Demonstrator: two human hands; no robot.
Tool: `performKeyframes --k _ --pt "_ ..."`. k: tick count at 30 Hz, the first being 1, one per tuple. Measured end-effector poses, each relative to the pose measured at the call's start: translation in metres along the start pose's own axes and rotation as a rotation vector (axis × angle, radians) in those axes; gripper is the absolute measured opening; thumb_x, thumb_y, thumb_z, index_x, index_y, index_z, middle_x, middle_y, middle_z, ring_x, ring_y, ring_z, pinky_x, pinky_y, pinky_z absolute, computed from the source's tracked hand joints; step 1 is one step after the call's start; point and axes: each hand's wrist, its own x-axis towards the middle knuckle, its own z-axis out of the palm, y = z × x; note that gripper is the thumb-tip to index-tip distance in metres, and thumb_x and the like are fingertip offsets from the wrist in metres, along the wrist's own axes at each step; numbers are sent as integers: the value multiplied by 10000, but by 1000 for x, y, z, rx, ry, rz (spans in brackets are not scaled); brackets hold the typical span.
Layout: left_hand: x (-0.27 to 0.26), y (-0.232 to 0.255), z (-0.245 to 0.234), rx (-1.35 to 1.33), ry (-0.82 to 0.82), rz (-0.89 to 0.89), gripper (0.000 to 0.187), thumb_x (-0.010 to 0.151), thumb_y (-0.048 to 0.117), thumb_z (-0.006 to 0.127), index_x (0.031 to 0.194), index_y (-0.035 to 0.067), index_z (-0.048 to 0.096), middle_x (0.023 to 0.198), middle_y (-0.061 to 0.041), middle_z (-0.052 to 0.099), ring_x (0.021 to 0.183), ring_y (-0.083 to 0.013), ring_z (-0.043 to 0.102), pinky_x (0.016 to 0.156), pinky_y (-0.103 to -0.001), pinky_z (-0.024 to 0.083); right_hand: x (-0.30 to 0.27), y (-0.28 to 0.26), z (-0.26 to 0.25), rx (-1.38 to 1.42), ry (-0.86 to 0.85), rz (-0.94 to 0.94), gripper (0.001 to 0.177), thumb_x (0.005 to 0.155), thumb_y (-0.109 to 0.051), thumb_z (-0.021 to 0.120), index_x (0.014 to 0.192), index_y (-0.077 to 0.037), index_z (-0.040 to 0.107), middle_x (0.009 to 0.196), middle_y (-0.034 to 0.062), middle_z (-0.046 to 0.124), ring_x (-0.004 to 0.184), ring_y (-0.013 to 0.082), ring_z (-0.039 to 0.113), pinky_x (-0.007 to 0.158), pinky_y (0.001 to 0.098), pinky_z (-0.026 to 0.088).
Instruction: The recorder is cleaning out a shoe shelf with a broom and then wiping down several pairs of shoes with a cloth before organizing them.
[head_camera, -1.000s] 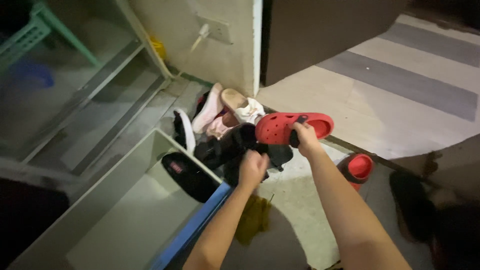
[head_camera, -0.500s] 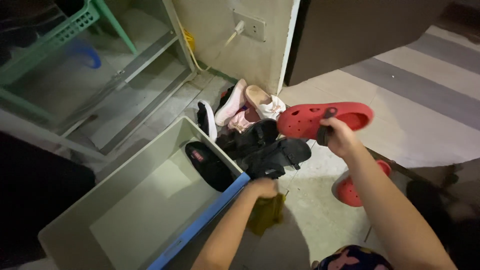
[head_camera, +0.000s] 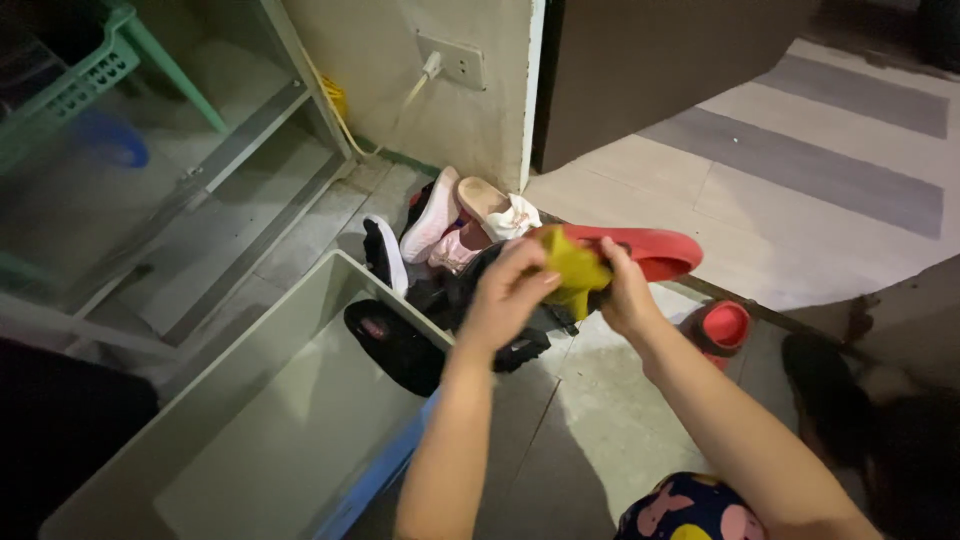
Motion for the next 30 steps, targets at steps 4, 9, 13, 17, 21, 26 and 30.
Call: performKeyframes --k 4,9,13,17,21,26,30 --pt "10 -20 40 314 138 293 153 974 221 701 1006 106 606 1000 -40 591 1081 -221 555 1000 -410 459 -17 14 28 -16 -25 46 401 1035 -398 473 1323 -141 579 1327 59 625 1233 218 595 1060 434 492" --pt "7 -42 52 795 235 501 270 1044 373 569 1243 219 666 1300 -115 607 1313 -344 511 1254 -707 146 -29 5 37 142 -243 58 510 1055 -501 393 1397 -146 524 1387 42 597 1265 204 584 1086 395 464" --pt "9 -25 41 833 227 360 352 1055 363 497 1306 214 693 1320 -23 650 1333 -261 554 1242 -755 61 -40 -5 56 133 -203 89 531 1087 -547 368 1409 -150 509 1398 35 570 1277 206 566 1093 401 458" --pt "16 -28 28 825 194 331 367 1085 376 456 1314 213 692 1363 -5 643 1365 -247 551 1257 -749 50 -49 -17 74 80 -217 84 627 1022 -596 324 1471 -177 449 1483 56 528 1374 246 496 1158 469 370" --pt "19 -29 14 910 243 362 285 1014 330 571 1212 171 698 1354 -67 637 1326 -301 562 1201 -685 202 -43 -5 59 58 -282 15 678 1021 -585 347 1543 -153 389 1614 54 428 1508 252 373 1262 493 235" --pt "9 -92 0 913 496 457 183 1003 195 624 1155 92 630 1266 -144 624 1205 -370 584 1077 -537 442 -49 -10 63 121 -328 35 766 1024 -623 343 1537 -58 415 1607 104 455 1506 296 390 1267 498 237" --pt "-14 -141 -16 771 794 233 149 1052 105 570 1167 12 581 1195 -200 613 1120 -419 601 988 -493 490 -69 -40 76 124 -154 -10 805 976 -648 321 1533 -74 407 1570 133 480 1481 327 427 1225 533 269"
